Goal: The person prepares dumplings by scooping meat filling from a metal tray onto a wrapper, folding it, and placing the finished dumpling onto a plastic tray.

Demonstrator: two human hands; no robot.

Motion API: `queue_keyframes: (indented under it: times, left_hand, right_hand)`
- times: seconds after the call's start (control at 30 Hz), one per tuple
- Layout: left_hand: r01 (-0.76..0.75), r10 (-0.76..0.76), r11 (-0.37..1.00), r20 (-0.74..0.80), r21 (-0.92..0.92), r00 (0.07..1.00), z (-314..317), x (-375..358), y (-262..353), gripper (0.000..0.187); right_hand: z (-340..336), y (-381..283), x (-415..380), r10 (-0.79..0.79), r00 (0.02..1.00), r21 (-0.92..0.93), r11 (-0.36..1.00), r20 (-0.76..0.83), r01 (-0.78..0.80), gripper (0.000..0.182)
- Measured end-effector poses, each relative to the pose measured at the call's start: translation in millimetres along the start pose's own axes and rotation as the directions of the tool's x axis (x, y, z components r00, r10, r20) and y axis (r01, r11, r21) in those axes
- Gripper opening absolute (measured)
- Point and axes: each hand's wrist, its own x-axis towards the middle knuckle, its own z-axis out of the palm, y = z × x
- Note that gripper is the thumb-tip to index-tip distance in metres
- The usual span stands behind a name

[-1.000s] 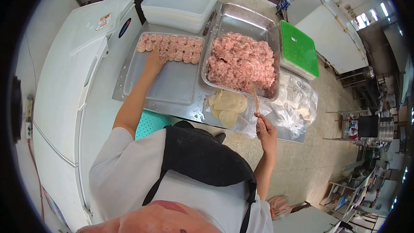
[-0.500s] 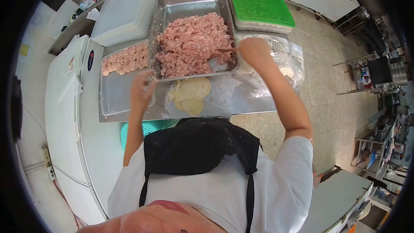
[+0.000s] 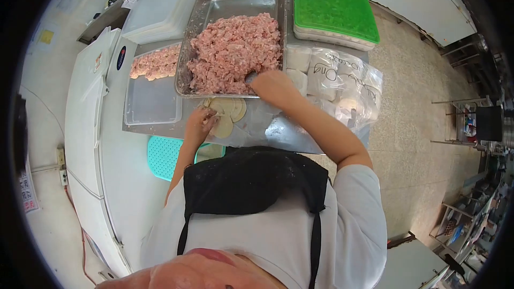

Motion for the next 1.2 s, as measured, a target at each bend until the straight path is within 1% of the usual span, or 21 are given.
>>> queue_keyframes:
  times: [0.17,0.23,0.3,0.33,0.37,0.4,0.43,0.5,0.57,0.63,0.67,0.7,0.77,0.83,0.9,0.93,1.0,1.03,1.1,1.13,1.2]
  left_hand:
    - [0.080,-0.150,0.918,-0.153,-0.389,0.977,-10.0,-4.2,-1.5,0.015]
    - [0.075,-0.194,0.872,-0.200,-0.484,0.960,-15.3,-2.8,-9.2,0.016]
    - [0.222,-0.377,0.570,-0.012,-0.791,0.926,-21.8,-3.3,-9.1,0.019]
    - [0.226,-0.384,0.565,-0.011,-0.793,0.923,-25.7,-2.2,-5.8,0.019]
    - [0.314,-0.345,0.745,0.063,-0.588,0.936,-31.8,0.9,-2.8,0.016]
    - [0.352,-0.321,0.874,0.145,-0.336,0.936,-38.3,5.6,3.6,0.014]
    - [0.354,-0.322,0.871,0.149,-0.341,0.935,-40.4,6.5,7.9,0.014]
    - [0.176,-0.179,0.978,-0.011,-0.113,0.984,-46.4,13.9,11.1,0.013]
    - [0.176,-0.186,0.941,-0.010,-0.288,0.982,-52.7,20.7,2.1,0.013]
    - [0.176,-0.201,0.873,-0.007,-0.454,0.980,-62.9,32.1,2.9,0.014]
    - [0.264,-0.311,0.478,0.120,-0.837,0.943,-69.4,42.7,11.3,0.019]
    - [0.282,-0.332,-0.064,0.286,-0.957,0.899,-73.4,53.3,15.8,0.026]
    - [0.235,-0.249,-0.082,0.248,-0.969,0.936,-67.0,69.3,1.8,0.030]
    - [0.195,-0.164,-0.104,0.210,-0.975,0.964,-68.2,82.9,2.3,0.034]
    - [0.167,-0.180,0.138,0.141,-0.976,0.974,-77.7,99.0,14.6,0.036]
    - [0.171,-0.170,0.136,0.147,-0.976,0.974,-79.2,105.5,12.7,0.036]
    - [0.245,-0.124,-0.200,0.272,-0.949,0.954,-85.1,115.8,13.7,0.038]
    - [0.253,-0.109,-0.199,0.278,-0.947,0.954,-91.6,116.1,16.3,0.038]
    - [0.418,0.220,-0.515,0.356,-0.748,0.908,-106.5,114.3,22.2,0.038]
    - [0.428,0.231,-0.511,0.361,-0.745,0.904,-103.3,115.7,20.7,0.038]
    - [0.230,-0.064,-0.062,0.234,-0.971,0.970,-91.6,117.0,19.2,0.038]
  right_hand:
    - [-8.5,16.9,-13.5,0.096,0.977,0.096,0.989,0.189,-0.116,0.019]
    - [-22.5,29.3,-10.1,0.077,0.981,0.333,0.933,0.176,-0.133,0.034]
    - [-43.7,32.5,-1.3,0.101,0.984,0.276,0.951,0.148,-0.139,0.035]
    - [-48.6,31.5,0.9,0.134,0.984,0.219,0.963,0.114,-0.156,0.036]
    - [-44.1,27.6,3.1,0.132,0.984,0.218,0.963,0.119,-0.155,0.036]
    - [-36.3,21.5,5.9,0.091,0.971,0.093,0.989,0.221,-0.114,0.037]
    - [-30.0,16.0,5.7,0.062,0.943,-0.027,0.998,0.328,-0.057,0.037]
    - [-26.4,4.3,-1.4,0.109,0.953,0.050,0.990,0.283,-0.128,0.035]
    - [-22.6,4.4,-6.6,0.165,0.956,0.124,0.972,0.244,-0.200,0.034]
    - [-20.1,11.2,-11.0,0.205,0.952,0.574,0.761,0.230,-0.302,0.030]
    - [-19.7,7.6,-8.7,0.208,0.950,0.570,0.762,0.234,-0.307,0.030]
    - [-21.7,3.0,-5.2,0.295,0.936,0.702,0.626,0.190,-0.340,0.031]
    - [-28.9,-6.7,4.0,0.394,0.906,0.810,0.472,0.158,-0.347,0.031]
    - [-36.7,-21.2,16.1,0.496,0.823,0.911,0.134,0.278,-0.389,0.032]
    - [-38.6,-35.8,26.8,0.532,0.814,0.934,0.110,0.233,-0.339,0.031]
    - [-41.0,-43.8,32.3,0.560,0.806,0.954,0.088,0.191,-0.287,0.030]
    - [-50.0,-68.4,42.5,0.588,0.796,0.973,0.066,0.141,-0.222,0.028]
    - [-53.9,-77.7,45.5,0.606,0.790,0.987,0.045,0.095,-0.154,0.026]
    - [-55.8,-84.2,45.9,0.580,0.811,0.992,0.030,0.084,-0.124,0.026]
    - [-56.9,-87.7,46.2,0.540,0.838,0.995,0.010,0.078,-0.098,0.026]
    - [-62.9,-99.8,48.2,0.576,0.812,0.994,-0.012,0.097,-0.110,0.027]
